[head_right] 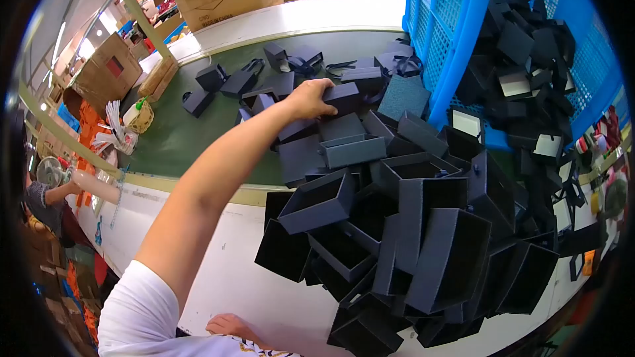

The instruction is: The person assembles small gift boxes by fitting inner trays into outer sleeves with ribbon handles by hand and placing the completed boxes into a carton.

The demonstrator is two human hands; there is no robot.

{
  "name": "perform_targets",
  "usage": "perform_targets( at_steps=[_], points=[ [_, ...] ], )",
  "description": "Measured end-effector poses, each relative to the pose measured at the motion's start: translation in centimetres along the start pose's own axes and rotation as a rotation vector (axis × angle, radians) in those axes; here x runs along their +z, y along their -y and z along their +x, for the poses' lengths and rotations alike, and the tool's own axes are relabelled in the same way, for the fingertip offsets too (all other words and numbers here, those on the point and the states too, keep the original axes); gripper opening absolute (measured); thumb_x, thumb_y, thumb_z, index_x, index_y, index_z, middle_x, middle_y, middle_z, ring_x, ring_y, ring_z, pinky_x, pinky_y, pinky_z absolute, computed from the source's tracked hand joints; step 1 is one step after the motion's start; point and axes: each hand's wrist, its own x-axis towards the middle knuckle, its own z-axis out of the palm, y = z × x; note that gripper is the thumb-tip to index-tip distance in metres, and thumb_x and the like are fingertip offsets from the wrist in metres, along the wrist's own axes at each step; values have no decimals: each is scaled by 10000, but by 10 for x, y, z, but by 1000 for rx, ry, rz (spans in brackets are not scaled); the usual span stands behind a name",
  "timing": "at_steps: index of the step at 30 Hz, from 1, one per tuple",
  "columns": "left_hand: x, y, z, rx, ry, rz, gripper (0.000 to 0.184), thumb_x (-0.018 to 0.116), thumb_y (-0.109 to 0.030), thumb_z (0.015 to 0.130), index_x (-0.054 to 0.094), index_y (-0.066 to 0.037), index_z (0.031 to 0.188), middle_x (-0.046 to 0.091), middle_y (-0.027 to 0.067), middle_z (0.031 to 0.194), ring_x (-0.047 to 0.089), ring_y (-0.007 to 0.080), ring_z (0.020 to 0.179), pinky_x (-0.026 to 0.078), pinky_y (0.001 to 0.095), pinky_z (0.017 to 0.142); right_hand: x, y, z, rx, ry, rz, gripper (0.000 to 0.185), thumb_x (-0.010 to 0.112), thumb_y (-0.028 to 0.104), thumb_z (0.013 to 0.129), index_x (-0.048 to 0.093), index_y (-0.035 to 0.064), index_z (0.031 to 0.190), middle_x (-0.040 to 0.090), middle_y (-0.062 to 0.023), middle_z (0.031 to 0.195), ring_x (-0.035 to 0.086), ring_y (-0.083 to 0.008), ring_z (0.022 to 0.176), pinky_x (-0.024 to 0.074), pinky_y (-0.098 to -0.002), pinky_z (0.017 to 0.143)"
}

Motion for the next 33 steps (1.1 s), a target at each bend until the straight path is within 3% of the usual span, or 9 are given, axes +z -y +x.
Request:
perform_targets(
  at_steps=[2, 6, 9, 13, 14, 17, 22, 28, 33],
  points=[
    [-18, 0, 1, 39, 103, -84, 589, 856, -267, 757, 636, -72, 1267, 659, 220, 1290, 628, 373, 1215, 484, 441, 1048, -8, 1, 5, 7, -1, 13, 125, 711, 87, 860, 703, 83, 985, 707, -53, 1018, 682, -246, 1049, 535, -403, 883],
    [-27, -15, 5, 411, -36, 422, 543, 848, -261, 739, 611, -103, 1201, 365, 223, 1593, 434, 392, 1425, 386, 570, 1115, -12, -2, 11, 9, -6, 26, 124, 711, 86, 860, 704, 82, 983, 708, -57, 1013, 682, -250, 1046, 536, -405, 879],
    [-15, -36, 31, 404, 47, 394, 605, 848, -263, 737, 549, -109, 1240, 376, 236, 1586, 410, 405, 1447, 395, 581, 1116, -14, -8, 12, 12, -2, 27, 123, 711, 86, 860, 704, 81, 983, 708, -60, 1010, 683, -253, 1044, 537, -406, 876],
    [-21, -72, 49, 325, 161, 347, 1150, 908, -268, 660, 245, -200, 1597, 262, 292, 1638, 478, 448, 1399, 471, 555, 1092, -19, -13, 16, 14, -9, 36, 122, 711, 85, 859, 704, 79, 981, 708, -64, 1006, 683, -256, 1041, 538, -408, 873],
    [-23, -87, 49, 364, 183, 601, 1368, 936, -262, 630, 33, -292, 1658, 234, 299, 1647, 520, 489, 1343, 494, 520, 1086, -20, -13, 17, 16, -11, 41, 122, 711, 85, 859, 704, 79, 981, 708, -65, 1005, 683, -257, 1041, 538, -409, 872],
    [-10, -104, 60, 298, 310, 657, 1417, 953, -251, 608, 1, -339, 1654, 254, 303, 1637, 504, 518, 1345, 485, 507, 1103, -22, -12, 19, 18, -22, 50, 122, 711, 85, 859, 704, 78, 980, 708, -68, 1001, 683, -260, 1039, 539, -410, 869],
    [0, -96, 91, 220, 390, 525, 985, 888, -431, 677, 467, -264, 1552, 593, 174, 1420, 582, 428, 1285, 485, 492, 1070, -23, -15, 20, 23, -22, 58, 121, 711, 84, 858, 705, 76, 978, 708, -73, 996, 683, -265, 1035, 540, -412, 864],
    [6, -103, 74, 177, 223, 554, 890, 862, -440, 700, 519, -295, 1509, 629, 168, 1352, 627, 391, 1217, 518, 472, 1028, -22, -15, 22, 28, -21, 66, 119, 711, 83, 858, 705, 74, 977, 708, -79, 989, 684, -271, 1032, 542, -415, 859],
    [19, -99, 75, 186, 165, 676, 734, 822, -502, 770, 595, -182, 1391, 642, 202, 1257, 647, 378, 1166, 547, 467, 968, -21, -15, 23, 38, -11, 78, 118, 711, 82, 857, 705, 72, 975, 709, -83, 984, 684, -275, 1028, 543, -418, 854]
  ],
)
